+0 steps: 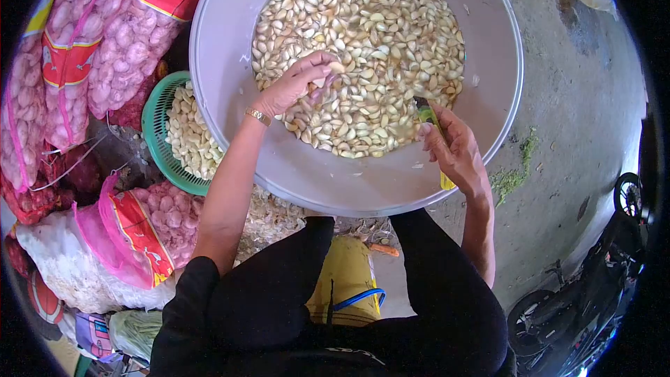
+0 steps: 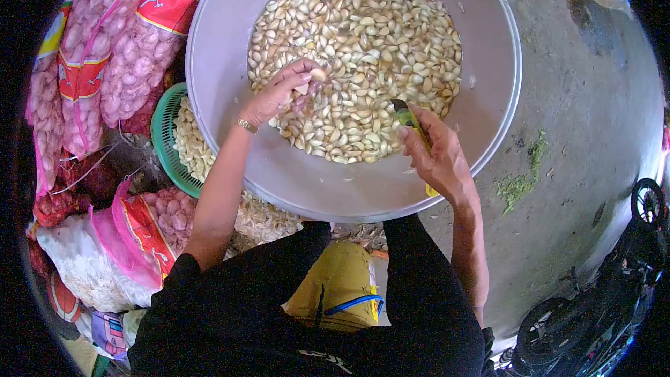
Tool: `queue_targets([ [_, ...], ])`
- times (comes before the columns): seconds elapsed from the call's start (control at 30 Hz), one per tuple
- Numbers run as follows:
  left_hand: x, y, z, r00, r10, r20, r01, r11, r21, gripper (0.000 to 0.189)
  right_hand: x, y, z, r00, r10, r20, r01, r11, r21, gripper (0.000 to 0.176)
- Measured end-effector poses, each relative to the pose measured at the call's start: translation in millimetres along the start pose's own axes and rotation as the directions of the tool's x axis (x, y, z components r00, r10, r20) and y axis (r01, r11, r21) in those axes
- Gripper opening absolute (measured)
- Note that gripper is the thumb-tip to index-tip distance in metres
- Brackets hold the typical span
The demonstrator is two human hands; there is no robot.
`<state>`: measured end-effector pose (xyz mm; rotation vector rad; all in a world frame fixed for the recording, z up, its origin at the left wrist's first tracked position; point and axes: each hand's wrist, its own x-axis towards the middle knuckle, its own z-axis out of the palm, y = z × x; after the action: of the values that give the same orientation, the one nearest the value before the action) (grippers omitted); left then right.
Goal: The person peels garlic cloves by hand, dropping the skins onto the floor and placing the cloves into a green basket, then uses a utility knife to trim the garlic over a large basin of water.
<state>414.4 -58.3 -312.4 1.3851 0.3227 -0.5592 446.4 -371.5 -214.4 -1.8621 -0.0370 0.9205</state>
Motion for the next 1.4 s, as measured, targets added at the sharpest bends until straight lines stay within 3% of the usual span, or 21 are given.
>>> queue_targets([
  [0.13,-2,12,-1,0.989,0.132,0.060,-0.108,0.948,-0.301,0.028,1,-1,1,1.000,-0.012,-0.001,0.013,1.000,0.012,0.049],
  [0.17,0,9,-4,0.990,0.132,0.058,-0.109,0.948,-0.301,0.028,1,-1,1,1.000,-0.011,0.000,0.011,1.000,0.009,0.048],
  [0.27,4,0,-13,0.962,0.260,0.083,-0.149,0.756,-0.638,0.031,2,-2,2,1.000,0.017,0.008,-0.017,1.000,-0.003,0.048],
  [0.3,3,0,-15,0.962,0.260,0.081,-0.151,0.756,-0.637,0.031,3,-3,3,1.000,0.016,0.011,-0.016,1.000,-0.003,0.048],
  [0.37,1,0,-20,0.994,0.058,-0.093,-0.094,0.886,-0.454,0.022,4,-3,4,1.000,0.015,0.016,-0.015,0.999,-0.030,0.048],
  [0.43,10,-12,-24,0.987,-0.008,-0.164,-0.070,0.881,-0.468,0.019,5,-2,4,1.000,0.007,0.009,-0.007,1.000,-0.014,0.048],
  [0.47,16,-23,-22,0.954,0.172,-0.246,-0.189,0.981,-0.045,0.017,5,-1,5,1.000,0.001,0.002,-0.001,1.000,0.004,0.048],
  [0.5,18,-22,-17,0.899,0.366,-0.241,-0.255,0.885,0.390,0.017,5,-2,5,1.000,0.001,0.002,-0.001,1.000,0.004,0.048],
  [0.53,17,-23,-14,0.899,0.366,-0.241,-0.256,0.885,0.389,0.017,5,-3,4,1.000,0.006,0.003,-0.006,1.000,-0.011,0.048],
  [0.6,10,-24,-7,0.944,0.264,-0.197,-0.033,0.671,0.741,0.019,4,-2,5,1.000,0.014,0.004,-0.014,1.000,-0.025,0.048],
  [0.73,16,-35,-1,0.926,0.330,-0.183,-0.046,0.581,0.813,0.023,4,0,6,1.000,0.001,0.005,-0.001,1.000,-0.012,0.049],
  [0.8,15,-38,-1,0.920,0.372,-0.127,-0.063,0.459,0.886,0.022,4,-1,6,1.000,-0.004,0.015,0.004,1.000,-0.015,0.049],
  [0.93,16,-35,4,0.925,0.363,-0.116,-0.059,0.437,0.898,0.020,4,-3,8,1.000,0.005,0.008,-0.005,0.999,-0.035,0.050],
  [1.0,17,-34,4,0.940,0.275,-0.201,-0.024,0.641,0.767,0.021,4,-3,8,1.000,-0.022,0.007,0.022,0.999,-0.027,0.050],
  [1.03,19,-34,4,0.940,0.276,-0.203,-0.022,0.641,0.767,0.021,3,-4,7,1.000,-0.011,0.013,0.012,1.000,-0.025,0.050],
  [1.07,22,-33,4,0.982,0.080,-0.174,0.004,0.900,0.437,0.024,2,-4,6,1.000,-0.001,0.018,0.001,1.000,-0.023,0.050],
  [1.1,22,-28,5,0.994,-0.088,-0.064,0.090,0.995,0.037,0.027,2,-4,5,1.000,-0.002,0.020,0.003,1.000,-0.024,0.050],
  [1.13,20,-24,4,0.994,-0.087,-0.066,0.089,0.995,0.037,0.027,2,-4,5,1.000,0.003,0.020,-0.002,1.000,-0.021,0.050],
  [1.2,15,-14,4,0.988,0.019,0.154,0.018,0.973,-0.231,0.034,3,-5,4,1.000,0.007,0.016,-0.007,1.000,-0.019,0.050],
  [1.33,12,-9,4,0.987,0.072,0.141,-0.028,0.956,-0.291,0.040,3,-6,4,1.000,0.000,0.009,0.000,1.000,-0.018,0.049],
  [1.4,11,-9,7,0.998,0.065,0.007,-0.060,0.955,-0.290,0.040,3,-5,4,1.000,0.003,0.006,-0.003,0.999,-0.036,0.049],
])
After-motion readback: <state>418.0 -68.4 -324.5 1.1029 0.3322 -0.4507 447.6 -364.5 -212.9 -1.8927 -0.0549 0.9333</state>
